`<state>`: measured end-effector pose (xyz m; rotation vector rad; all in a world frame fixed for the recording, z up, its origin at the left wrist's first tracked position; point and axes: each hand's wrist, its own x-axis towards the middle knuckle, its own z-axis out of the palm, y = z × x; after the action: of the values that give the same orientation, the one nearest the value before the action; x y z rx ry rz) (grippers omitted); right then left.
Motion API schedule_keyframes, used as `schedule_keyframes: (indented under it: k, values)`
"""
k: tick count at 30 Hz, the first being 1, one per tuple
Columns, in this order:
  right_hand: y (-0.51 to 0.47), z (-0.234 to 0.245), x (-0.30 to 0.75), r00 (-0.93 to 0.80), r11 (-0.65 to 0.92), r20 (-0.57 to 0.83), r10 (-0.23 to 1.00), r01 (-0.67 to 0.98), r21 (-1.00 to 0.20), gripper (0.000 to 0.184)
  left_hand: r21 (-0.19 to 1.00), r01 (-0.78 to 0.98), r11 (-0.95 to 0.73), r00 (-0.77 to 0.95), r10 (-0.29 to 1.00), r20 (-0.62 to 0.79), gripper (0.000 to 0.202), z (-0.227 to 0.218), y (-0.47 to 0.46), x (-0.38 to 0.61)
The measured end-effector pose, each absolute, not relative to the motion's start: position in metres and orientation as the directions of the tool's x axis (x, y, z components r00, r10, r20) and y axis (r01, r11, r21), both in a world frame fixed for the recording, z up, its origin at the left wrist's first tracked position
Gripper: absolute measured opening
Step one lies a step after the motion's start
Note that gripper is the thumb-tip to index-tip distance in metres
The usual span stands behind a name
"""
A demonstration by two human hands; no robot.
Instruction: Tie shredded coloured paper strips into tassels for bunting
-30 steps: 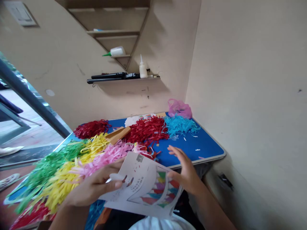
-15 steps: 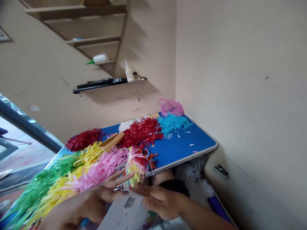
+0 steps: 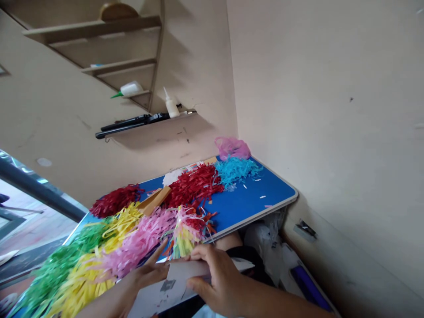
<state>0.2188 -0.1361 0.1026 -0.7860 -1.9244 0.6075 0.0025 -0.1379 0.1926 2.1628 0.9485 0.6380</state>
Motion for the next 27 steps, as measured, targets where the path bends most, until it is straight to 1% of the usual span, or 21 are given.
schedule_keyframes:
  k: [1,3,4,5,6,7,8,9,10,11,12,14,15,17,19,21,24,27]
  values:
    - [-0.137,0.098,0.217,-0.312,0.670,0.596,0.740,0.266,-0.693,0.034,0.756,0.429,-0.494,0.609,0.777,0.162,0.053,0.192,-0.138,0.002]
    - [-0.136,0.090,0.215,-0.278,0.685,0.627,0.727,0.237,-0.689,0.021,0.782,0.410,-0.470,0.596,0.787,0.161,0.065,0.194,-0.139,-0.003]
    - [-0.135,0.087,0.215,-0.270,0.687,0.634,0.725,0.212,-0.695,0.014,0.795,0.404,-0.452,0.586,0.796,0.154,0.067,0.196,-0.140,-0.008]
    - [-0.132,0.085,0.216,-0.251,0.680,0.636,0.730,0.183,-0.710,0.009,0.805,0.403,-0.435,0.563,0.812,0.157,0.064,0.198,-0.140,-0.013]
    - [-0.129,0.084,0.217,-0.217,0.657,0.623,0.751,0.157,-0.737,0.012,0.813,0.405,-0.418,0.521,0.836,0.171,0.057,0.198,-0.139,-0.017]
    - [-0.124,0.084,0.220,-0.162,0.612,0.593,0.789,0.130,-0.780,0.016,0.821,0.397,-0.410,0.443,0.869,0.220,0.047,0.196,-0.138,-0.020]
    - [-0.120,0.083,0.223,-0.090,0.554,0.547,0.832,0.092,-0.828,0.020,0.832,0.367,-0.415,0.307,0.899,0.313,0.039,0.190,-0.136,-0.021]
    - [-0.115,0.083,0.226,-0.009,0.493,0.493,0.870,0.041,-0.869,0.022,0.839,0.319,-0.440,0.118,0.897,0.426,0.034,0.181,-0.134,-0.017]
    - [-0.111,0.083,0.229,0.066,0.439,0.436,0.897,-0.024,-0.898,0.024,0.841,0.262,-0.474,-0.085,0.856,0.509,0.032,0.169,-0.131,-0.010]
    - [-0.108,0.082,0.231,0.127,0.397,0.384,0.914,-0.093,-0.913,0.025,0.830,0.197,-0.522,-0.300,0.774,0.558,0.031,0.154,-0.128,0.001]
    - [-0.106,0.081,0.233,0.170,0.371,0.345,0.923,-0.154,-0.916,0.026,0.825,0.170,-0.538,-0.392,0.731,0.558,0.035,0.136,-0.124,0.014]
    - [-0.105,0.074,0.233,0.235,0.355,0.303,0.924,-0.225,-0.907,0.028,0.868,0.168,-0.466,-0.342,0.799,0.495,0.059,0.101,-0.119,0.044]
    - [-0.106,0.070,0.231,0.255,0.342,0.281,0.925,-0.241,-0.908,0.028,0.866,0.222,-0.448,-0.337,0.798,0.500,0.066,0.085,-0.117,0.057]
    - [-0.107,0.057,0.228,0.286,0.298,0.218,0.933,-0.275,-0.914,0.028,0.844,0.379,-0.378,-0.390,0.762,0.517,0.066,0.062,-0.115,0.074]
    - [-0.108,0.044,0.226,0.324,0.264,0.152,0.934,-0.334,-0.905,0.029,0.801,0.494,-0.339,-0.419,0.714,0.561,0.063,0.048,-0.117,0.079]
    - [-0.107,0.030,0.225,0.355,0.253,0.104,0.929,-0.405,-0.879,0.032,0.753,0.538,-0.378,-0.408,0.666,0.625,0.060,0.042,-0.121,0.077]
    - [-0.104,0.014,0.227,0.362,0.256,0.075,0.929,-0.482,-0.838,0.034,0.716,0.525,-0.459,-0.414,0.598,0.687,0.044,0.039,-0.128,0.072]
    - [-0.100,0.002,0.235,0.340,0.281,0.114,0.933,-0.498,-0.821,0.036,0.727,0.454,-0.515,-0.463,0.561,0.686,0.029,0.041,-0.132,0.074]
